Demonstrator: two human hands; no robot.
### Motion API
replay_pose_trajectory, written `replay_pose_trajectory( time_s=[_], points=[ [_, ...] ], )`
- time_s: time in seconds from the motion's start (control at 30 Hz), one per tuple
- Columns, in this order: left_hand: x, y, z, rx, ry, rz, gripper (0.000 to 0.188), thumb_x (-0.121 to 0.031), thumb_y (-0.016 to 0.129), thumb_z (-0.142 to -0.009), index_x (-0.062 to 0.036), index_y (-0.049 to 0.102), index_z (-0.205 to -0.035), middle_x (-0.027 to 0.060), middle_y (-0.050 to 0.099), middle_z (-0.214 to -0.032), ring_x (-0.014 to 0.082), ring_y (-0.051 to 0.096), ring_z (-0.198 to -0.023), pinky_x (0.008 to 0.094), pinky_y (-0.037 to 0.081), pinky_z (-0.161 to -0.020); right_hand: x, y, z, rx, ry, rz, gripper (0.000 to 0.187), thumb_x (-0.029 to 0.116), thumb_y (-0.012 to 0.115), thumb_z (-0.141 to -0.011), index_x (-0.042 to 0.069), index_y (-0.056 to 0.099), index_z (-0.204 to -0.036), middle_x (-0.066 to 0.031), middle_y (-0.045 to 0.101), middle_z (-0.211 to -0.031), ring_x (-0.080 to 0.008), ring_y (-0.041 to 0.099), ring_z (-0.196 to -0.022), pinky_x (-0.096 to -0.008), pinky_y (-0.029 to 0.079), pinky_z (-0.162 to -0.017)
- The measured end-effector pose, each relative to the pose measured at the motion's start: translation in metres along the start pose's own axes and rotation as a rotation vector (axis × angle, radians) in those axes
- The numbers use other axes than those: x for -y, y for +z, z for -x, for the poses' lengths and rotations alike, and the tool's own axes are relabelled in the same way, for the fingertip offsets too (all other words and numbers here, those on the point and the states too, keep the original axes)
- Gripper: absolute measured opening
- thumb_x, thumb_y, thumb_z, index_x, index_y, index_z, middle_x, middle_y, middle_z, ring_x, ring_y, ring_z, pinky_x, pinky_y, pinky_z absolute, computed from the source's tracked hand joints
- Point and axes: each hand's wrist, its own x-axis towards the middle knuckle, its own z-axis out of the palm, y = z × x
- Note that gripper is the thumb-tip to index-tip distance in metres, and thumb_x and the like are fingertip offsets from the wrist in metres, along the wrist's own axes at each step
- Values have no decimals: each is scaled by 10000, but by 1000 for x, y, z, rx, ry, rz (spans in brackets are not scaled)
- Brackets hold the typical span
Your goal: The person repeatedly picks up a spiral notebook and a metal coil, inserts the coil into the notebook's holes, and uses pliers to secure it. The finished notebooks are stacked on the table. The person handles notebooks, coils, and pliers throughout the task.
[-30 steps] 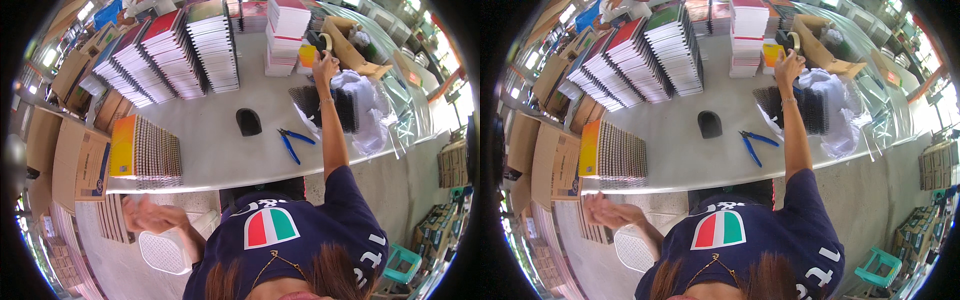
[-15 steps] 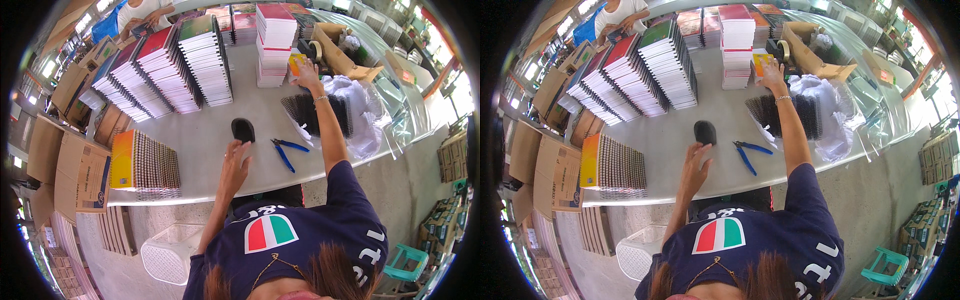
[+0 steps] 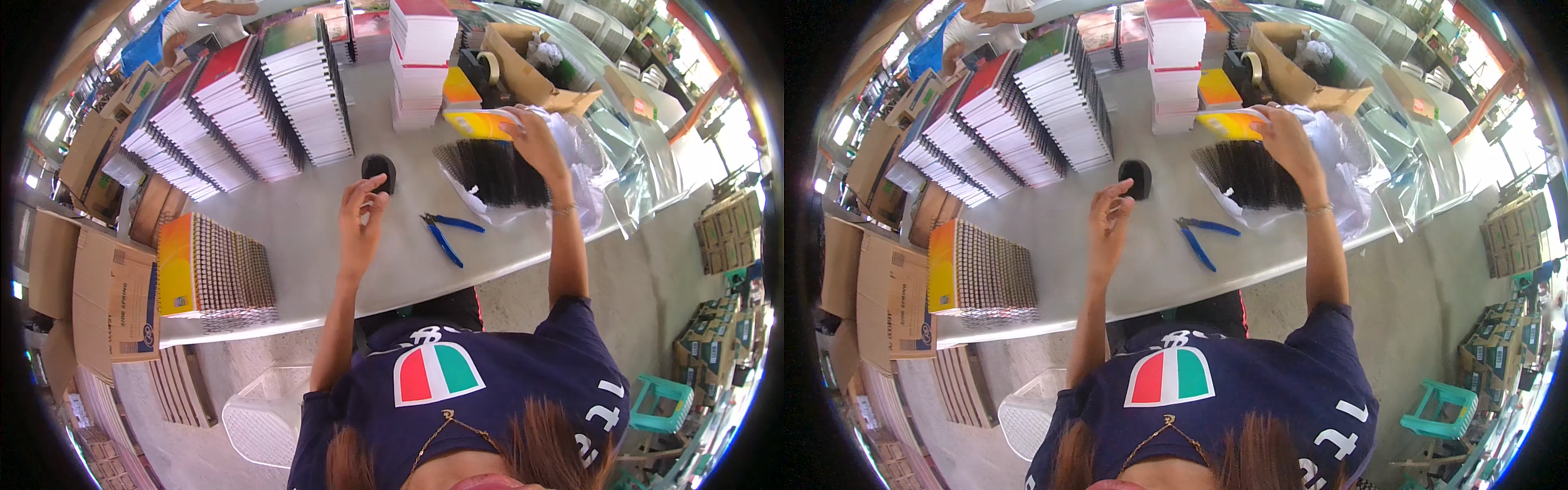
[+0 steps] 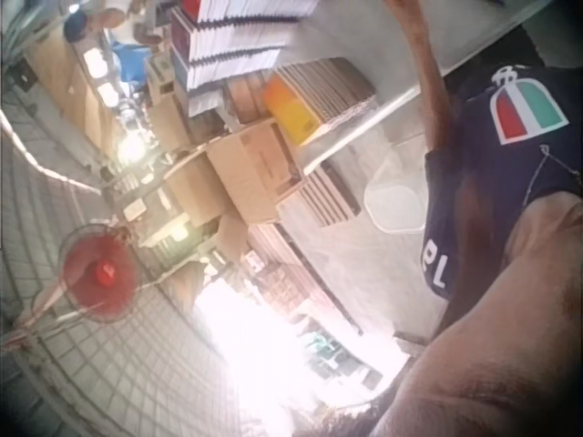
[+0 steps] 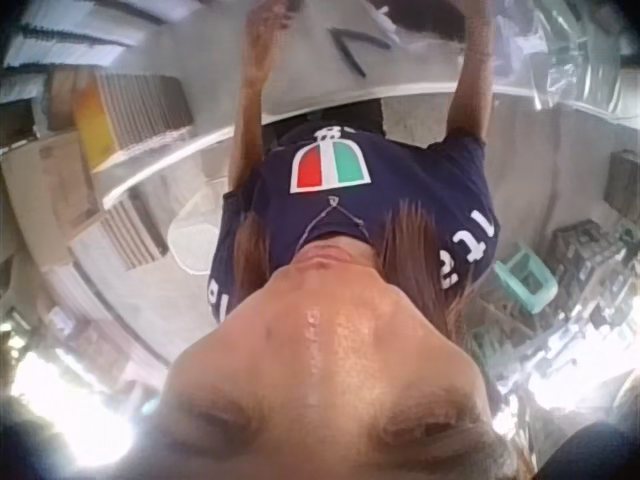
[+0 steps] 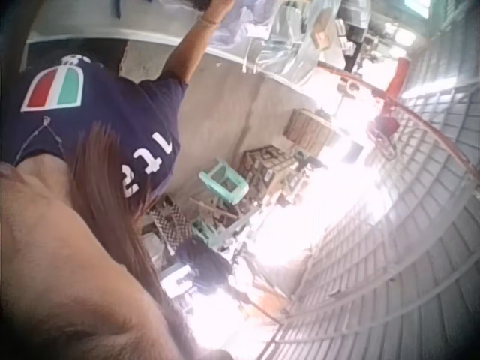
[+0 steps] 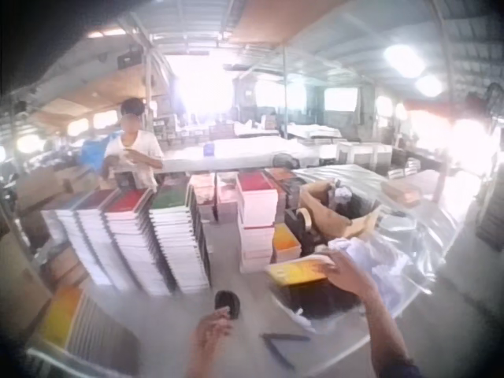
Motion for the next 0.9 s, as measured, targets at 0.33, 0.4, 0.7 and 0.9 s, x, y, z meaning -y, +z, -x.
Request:
replay_pose_trajectory(
  time_s=[0.33,0.4,0.7,0.9],
  points=[
    [-15,-24,15,370,-641,864,633,-325,741,-904,-14,476,-1388,122,667,-1169,191,677,-1059,337,578,-879,115,0,64,221,-394,-354,217,102,741,-785,137,796,-991,-137,590,-1357,-272,583,-1188,-339,414,-1051],
    [-22,-32,17,285,-501,654,462,-179,730,-915,-28,538,-1307,98,684,-1105,144,673,-991,295,560,-841,106,29,80,114,-116,-837,336,136,699,-880,120,683,-1215,-141,521,-1419,-264,505,-1287,-383,371,-1109],
    [-21,-55,36,150,-61,-171,429,20,669,-870,-52,553,-1277,68,623,-1069,158,602,-1039,322,475,-923,133,128,126,174,277,-1177,672,0,581,-944,119,266,-1526,-166,550,-1282,-206,540,-1183,-349,437,-1022],
    [-22,-30,56,-156,193,-601,560,59,627,-833,-158,526,-1339,99,470,-1256,249,445,-1281,542,293,-1117,168,154,127,106,312,-937,533,-106,513,-900,86,418,-1388,-126,549,-1213,-216,561,-1122,-326,452,-968]
  ],
)
